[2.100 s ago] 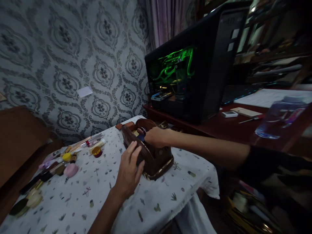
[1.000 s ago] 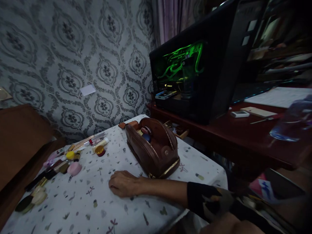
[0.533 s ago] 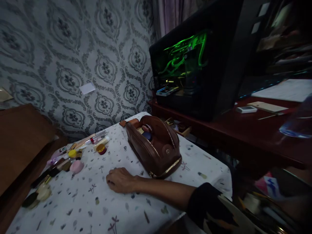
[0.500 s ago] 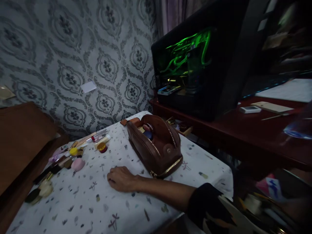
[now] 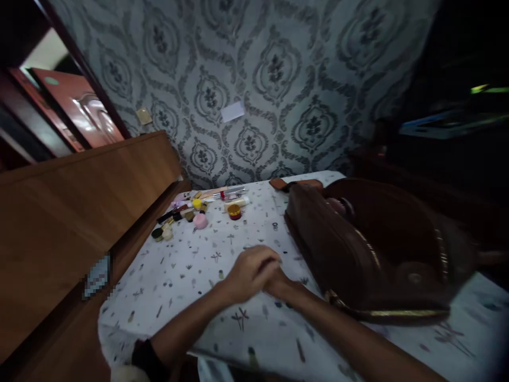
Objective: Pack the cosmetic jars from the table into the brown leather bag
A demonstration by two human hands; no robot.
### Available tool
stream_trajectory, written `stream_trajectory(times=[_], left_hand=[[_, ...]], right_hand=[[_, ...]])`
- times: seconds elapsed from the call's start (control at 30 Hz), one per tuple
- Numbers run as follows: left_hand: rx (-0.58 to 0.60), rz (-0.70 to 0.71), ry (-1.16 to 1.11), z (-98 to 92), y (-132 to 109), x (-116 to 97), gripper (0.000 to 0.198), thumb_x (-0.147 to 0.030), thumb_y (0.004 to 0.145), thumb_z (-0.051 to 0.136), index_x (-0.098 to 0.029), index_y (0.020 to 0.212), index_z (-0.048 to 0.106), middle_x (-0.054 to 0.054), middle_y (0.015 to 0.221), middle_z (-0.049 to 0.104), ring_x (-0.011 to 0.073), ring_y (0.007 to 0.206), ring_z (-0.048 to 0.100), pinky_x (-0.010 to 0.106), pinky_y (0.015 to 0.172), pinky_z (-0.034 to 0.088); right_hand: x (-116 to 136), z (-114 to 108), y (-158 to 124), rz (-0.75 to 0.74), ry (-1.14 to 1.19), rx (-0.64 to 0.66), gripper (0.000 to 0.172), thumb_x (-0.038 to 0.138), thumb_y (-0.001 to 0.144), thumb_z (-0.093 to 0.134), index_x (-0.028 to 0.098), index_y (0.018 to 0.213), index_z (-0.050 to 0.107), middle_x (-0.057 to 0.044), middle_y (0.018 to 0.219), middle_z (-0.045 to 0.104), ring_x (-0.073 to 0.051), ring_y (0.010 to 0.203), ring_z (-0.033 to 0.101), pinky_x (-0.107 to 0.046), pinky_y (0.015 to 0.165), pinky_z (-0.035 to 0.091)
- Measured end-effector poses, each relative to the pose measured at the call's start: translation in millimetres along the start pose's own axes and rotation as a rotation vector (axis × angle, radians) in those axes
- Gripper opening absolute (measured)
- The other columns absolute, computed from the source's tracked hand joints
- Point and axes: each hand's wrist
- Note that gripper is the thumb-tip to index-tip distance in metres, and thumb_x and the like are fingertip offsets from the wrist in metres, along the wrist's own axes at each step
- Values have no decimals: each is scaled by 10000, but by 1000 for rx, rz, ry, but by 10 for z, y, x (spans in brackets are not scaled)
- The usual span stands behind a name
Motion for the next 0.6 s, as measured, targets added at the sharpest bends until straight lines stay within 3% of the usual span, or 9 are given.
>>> stream_trajectory(times=[0.07, 0.23, 0.37, 0.47, 0.6], left_hand=[[-42, -94, 265, -132, -15, 345, 184, -224, 995, 439, -190, 947, 613, 56, 932, 682, 177, 921, 638, 295, 857, 520], [-163, -295, 507, -455, 5, 1086, 197, -214, 978, 436, -192, 1085, 599, 97, 1121, 651, 239, 1120, 568, 414, 1006, 465], [-275, -486, 659, -644, 21, 1604, 343, -216, 933, 493, -157, 1269, 534, 197, 1459, 471, 357, 1405, 363, 611, 1153, 266], [-317, -601, 713, -696, -35, 1905, 469, -237, 923, 498, -149, 1382, 453, 221, 1558, 358, 393, 1483, 243, 657, 1173, 188], [-313, -656, 720, -656, -156, 2140, 518, -272, 925, 477, -96, 1410, 424, 256, 1543, 373, 397, 1484, 264, 599, 1167, 271]], right_hand=[[0, -29, 34, -24, -16, 71, 194, 134, 884, 516, 149, 931, 703, -95, 956, 685, -214, 894, 647, -289, 787, 489], [49, -137, 102, -73, -63, 169, 218, 125, 900, 471, 165, 892, 684, -71, 949, 676, -191, 896, 639, -289, 829, 480], [67, -161, 93, -61, -76, 185, 235, 124, 919, 443, 164, 912, 674, -78, 952, 672, -193, 898, 636, -295, 821, 480], [56, -151, 89, -65, -59, 174, 245, 127, 920, 429, 171, 893, 669, -75, 947, 674, -186, 873, 632, -288, 792, 476], [35, -132, 88, -73, -50, 154, 260, 136, 917, 416, 177, 869, 668, -70, 930, 675, -181, 845, 628, -289, 775, 475]])
Point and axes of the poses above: each hand's wrist, its own y-axis towards the middle knuckle, its own z-axis out of the palm, x = y × z
